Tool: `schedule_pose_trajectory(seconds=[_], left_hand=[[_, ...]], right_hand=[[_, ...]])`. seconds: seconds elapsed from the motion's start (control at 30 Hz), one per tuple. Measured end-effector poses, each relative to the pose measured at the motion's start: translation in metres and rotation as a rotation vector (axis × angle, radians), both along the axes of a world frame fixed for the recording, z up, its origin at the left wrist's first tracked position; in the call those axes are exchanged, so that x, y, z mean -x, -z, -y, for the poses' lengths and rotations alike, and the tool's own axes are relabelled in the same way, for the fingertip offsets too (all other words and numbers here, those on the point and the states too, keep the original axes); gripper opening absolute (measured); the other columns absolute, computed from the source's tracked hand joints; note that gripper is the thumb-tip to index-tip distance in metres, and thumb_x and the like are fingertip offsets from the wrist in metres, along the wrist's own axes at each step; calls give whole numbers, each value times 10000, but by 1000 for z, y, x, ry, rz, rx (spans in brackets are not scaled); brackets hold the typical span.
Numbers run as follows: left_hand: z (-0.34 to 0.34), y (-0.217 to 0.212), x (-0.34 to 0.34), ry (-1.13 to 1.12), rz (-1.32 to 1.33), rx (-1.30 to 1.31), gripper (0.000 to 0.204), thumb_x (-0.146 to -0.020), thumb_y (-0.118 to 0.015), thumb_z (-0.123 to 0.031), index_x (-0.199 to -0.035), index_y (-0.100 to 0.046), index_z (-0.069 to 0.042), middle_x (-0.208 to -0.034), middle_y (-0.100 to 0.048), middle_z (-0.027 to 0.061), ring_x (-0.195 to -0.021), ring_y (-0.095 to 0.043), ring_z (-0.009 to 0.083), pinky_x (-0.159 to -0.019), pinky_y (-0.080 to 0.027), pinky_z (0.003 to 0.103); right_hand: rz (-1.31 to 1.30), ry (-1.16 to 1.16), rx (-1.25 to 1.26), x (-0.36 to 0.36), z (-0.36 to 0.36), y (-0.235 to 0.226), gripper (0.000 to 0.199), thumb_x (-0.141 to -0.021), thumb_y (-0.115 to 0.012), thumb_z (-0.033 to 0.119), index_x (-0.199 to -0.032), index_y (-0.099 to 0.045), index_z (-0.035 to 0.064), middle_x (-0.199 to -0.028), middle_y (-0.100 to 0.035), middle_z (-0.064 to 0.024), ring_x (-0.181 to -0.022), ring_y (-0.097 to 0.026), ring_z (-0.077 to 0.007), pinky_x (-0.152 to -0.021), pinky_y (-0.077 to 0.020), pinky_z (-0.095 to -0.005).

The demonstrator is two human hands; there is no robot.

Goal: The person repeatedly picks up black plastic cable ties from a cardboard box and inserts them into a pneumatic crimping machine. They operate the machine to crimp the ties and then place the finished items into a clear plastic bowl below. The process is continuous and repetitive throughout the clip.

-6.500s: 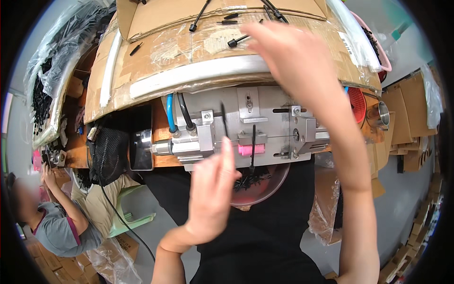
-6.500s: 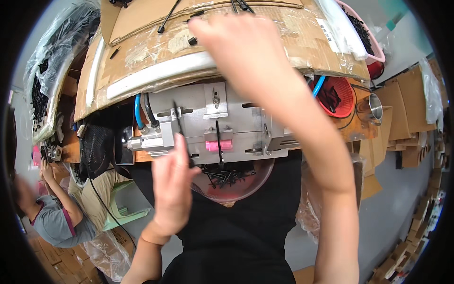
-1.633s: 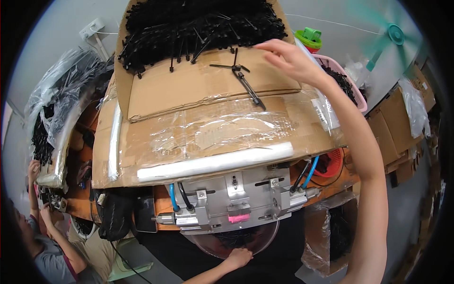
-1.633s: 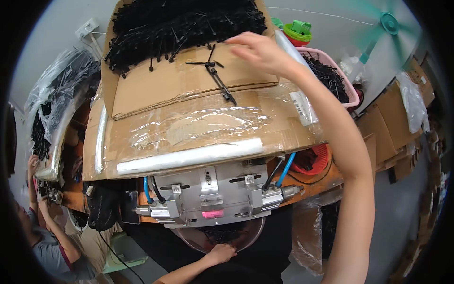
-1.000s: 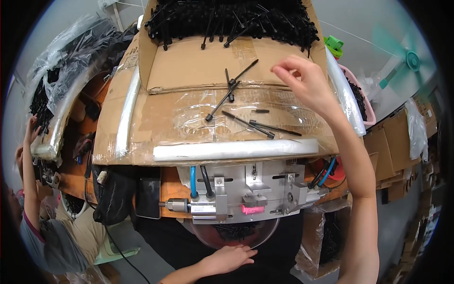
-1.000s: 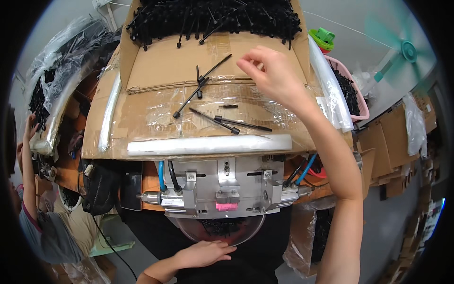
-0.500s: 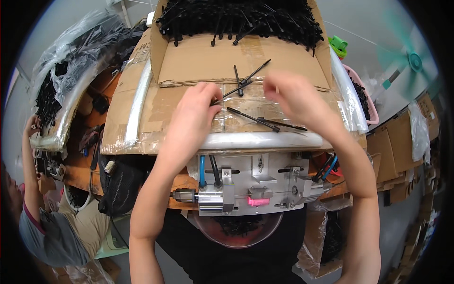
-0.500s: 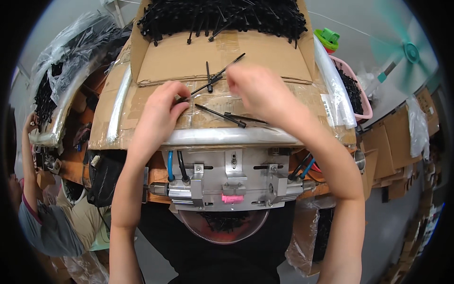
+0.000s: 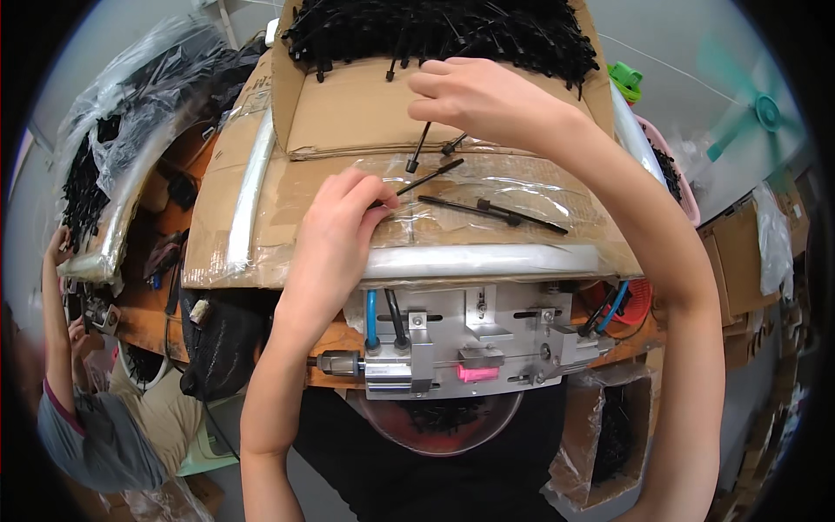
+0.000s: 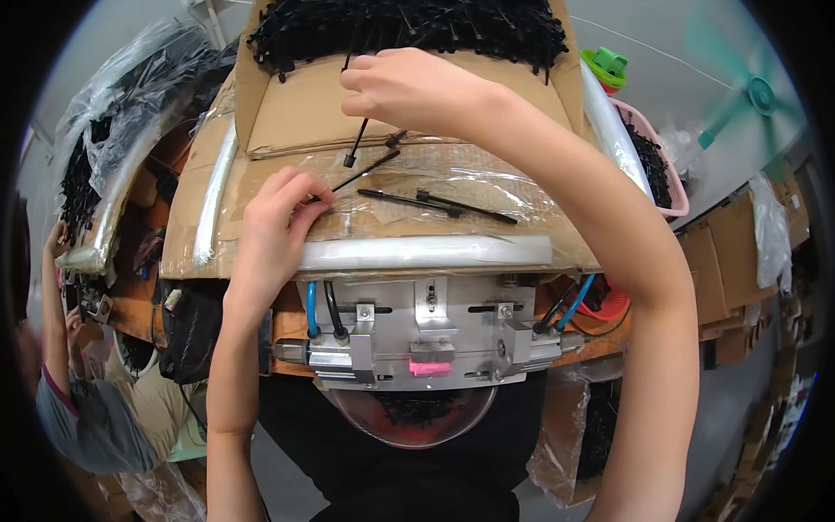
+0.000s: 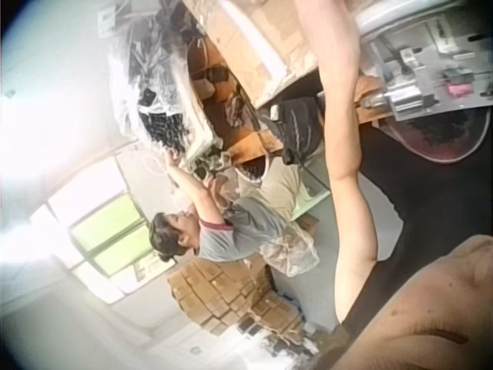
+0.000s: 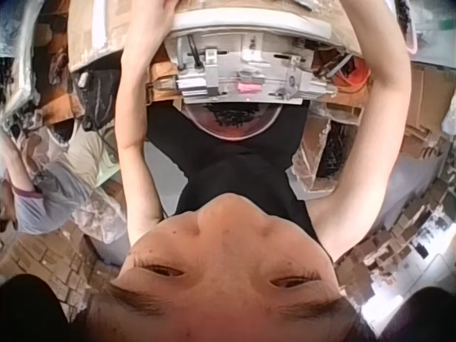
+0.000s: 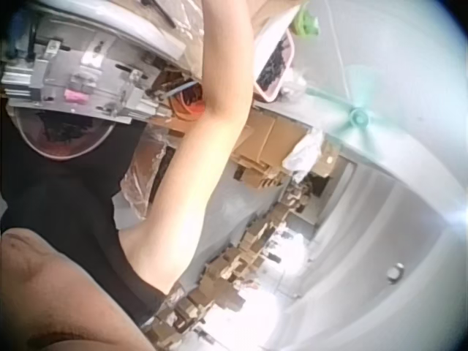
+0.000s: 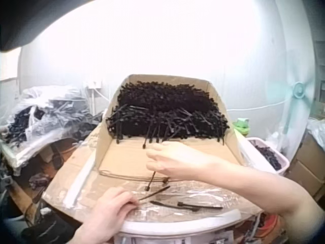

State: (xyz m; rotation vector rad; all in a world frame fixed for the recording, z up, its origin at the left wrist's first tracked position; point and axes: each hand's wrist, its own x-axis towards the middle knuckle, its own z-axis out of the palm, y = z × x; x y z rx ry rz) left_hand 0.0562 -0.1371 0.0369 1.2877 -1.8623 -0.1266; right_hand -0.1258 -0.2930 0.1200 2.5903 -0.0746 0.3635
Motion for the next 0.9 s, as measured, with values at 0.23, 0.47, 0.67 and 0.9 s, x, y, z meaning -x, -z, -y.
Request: schedule_pose_trajectory(seconds=[0.23,0.47,0.67,0.9], left_hand=[[-5,5,-1,-53,-75,39,102,-836,-597,79,-899,-619,1,-902,-589,128,-826,-616,289,-713,-486,331],[0,4,10,-79,-68,67,130,-869,-601,53,-968,-663,-4,-975,-622,122,-892,-638,258,-741,-502,314],[-2,7,1,-104,-198,2,157,-861,-624,50,-1002,-672,2,-994,-635,91,-860,-645,173,-691,-509,264],[-36,5,13,-180,-117,193,375,-805,-652,86,-1163,-637,-24,-956,-595,86,-787,-561,177,-728,-480,292]], right_hand=[[431,860,43,185,-35,-39,157,-812,-602,21,-963,-603,62,-918,-623,-115,-919,-615,-321,-734,-493,-431],[339,1387,-216,391,36,14,171,-815,-685,124,-971,-684,55,-988,-681,-180,-949,-647,-368,-800,-515,-438],[656,718,-564,224,-33,15,183,-867,-686,158,-944,-672,-7,-878,-665,-154,-814,-642,-280,-744,-507,-368],[268,678,-671,59,-86,37,189,-834,-713,201,-871,-679,19,-788,-666,-154,-774,-655,-309,-712,-516,-402]])
